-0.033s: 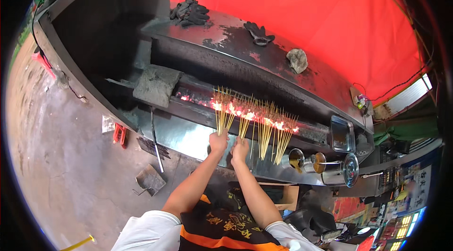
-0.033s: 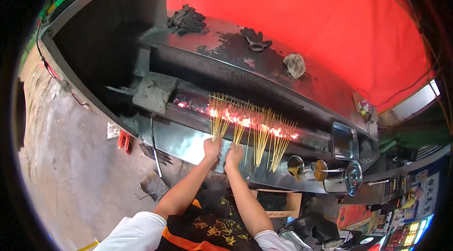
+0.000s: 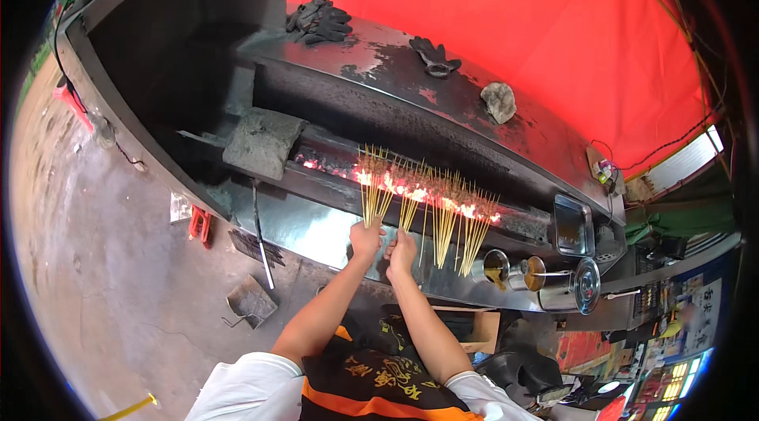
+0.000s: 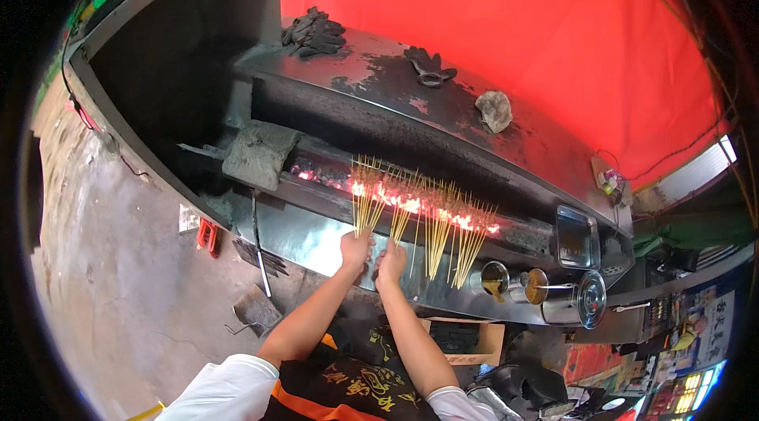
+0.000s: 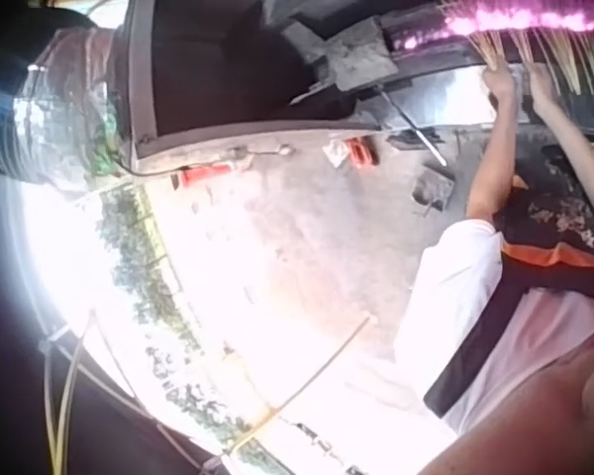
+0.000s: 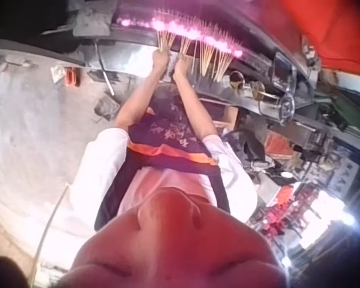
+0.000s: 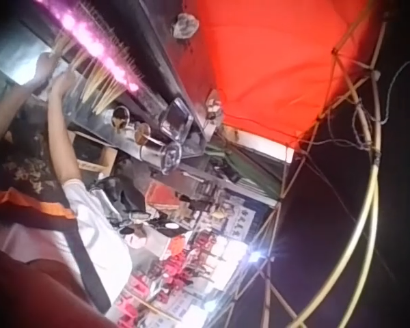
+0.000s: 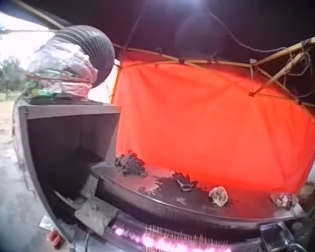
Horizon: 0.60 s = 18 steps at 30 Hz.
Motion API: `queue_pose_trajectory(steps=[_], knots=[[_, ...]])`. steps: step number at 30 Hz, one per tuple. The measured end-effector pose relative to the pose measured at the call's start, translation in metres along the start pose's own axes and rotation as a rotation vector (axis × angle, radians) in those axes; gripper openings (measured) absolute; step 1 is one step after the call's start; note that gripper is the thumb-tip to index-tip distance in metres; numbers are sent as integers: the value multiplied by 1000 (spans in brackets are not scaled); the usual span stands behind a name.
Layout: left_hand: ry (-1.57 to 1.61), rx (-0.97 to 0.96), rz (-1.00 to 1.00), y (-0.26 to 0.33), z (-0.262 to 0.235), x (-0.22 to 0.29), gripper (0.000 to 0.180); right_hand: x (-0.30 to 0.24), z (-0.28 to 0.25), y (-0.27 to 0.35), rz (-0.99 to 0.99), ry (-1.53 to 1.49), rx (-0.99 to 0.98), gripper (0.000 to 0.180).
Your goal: Grilling and flipping multiple meat skewers on a charcoal grill at a street food stall.
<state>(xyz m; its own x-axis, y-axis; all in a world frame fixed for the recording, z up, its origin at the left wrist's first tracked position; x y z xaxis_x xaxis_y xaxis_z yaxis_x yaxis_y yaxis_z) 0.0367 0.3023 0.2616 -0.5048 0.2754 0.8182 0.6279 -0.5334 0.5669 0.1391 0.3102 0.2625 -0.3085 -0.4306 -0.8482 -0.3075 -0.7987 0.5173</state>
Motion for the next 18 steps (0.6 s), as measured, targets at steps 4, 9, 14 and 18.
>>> queue_pose_trajectory(steps=[4,9,14,18], knots=[[1,69,265,3,-9,1,31,28,-18,44,511,-197,-151,38],[-178,241,441,1,-23,14,29,23,8,68,534,-7,-281,33],[-220,228,452,-13,-28,11,29,29,38,25,205,-88,-261,21],[-225,192,334,-37,-27,-6,28,29,44,16,107,-94,-203,12]])
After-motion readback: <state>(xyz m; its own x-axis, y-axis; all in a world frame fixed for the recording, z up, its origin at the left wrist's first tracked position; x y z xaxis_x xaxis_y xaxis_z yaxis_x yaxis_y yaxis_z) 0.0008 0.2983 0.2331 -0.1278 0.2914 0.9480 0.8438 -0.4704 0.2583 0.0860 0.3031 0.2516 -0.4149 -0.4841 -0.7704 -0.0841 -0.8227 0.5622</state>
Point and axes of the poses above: each hand's wrist, its own y-axis away from the middle knuckle, its own z-axis out of the palm, x = y × z, the point moved 3 cm from there along -y, towards the middle knuckle, and after that the axes turned 11 degrees about x, right-handed, at the moved point
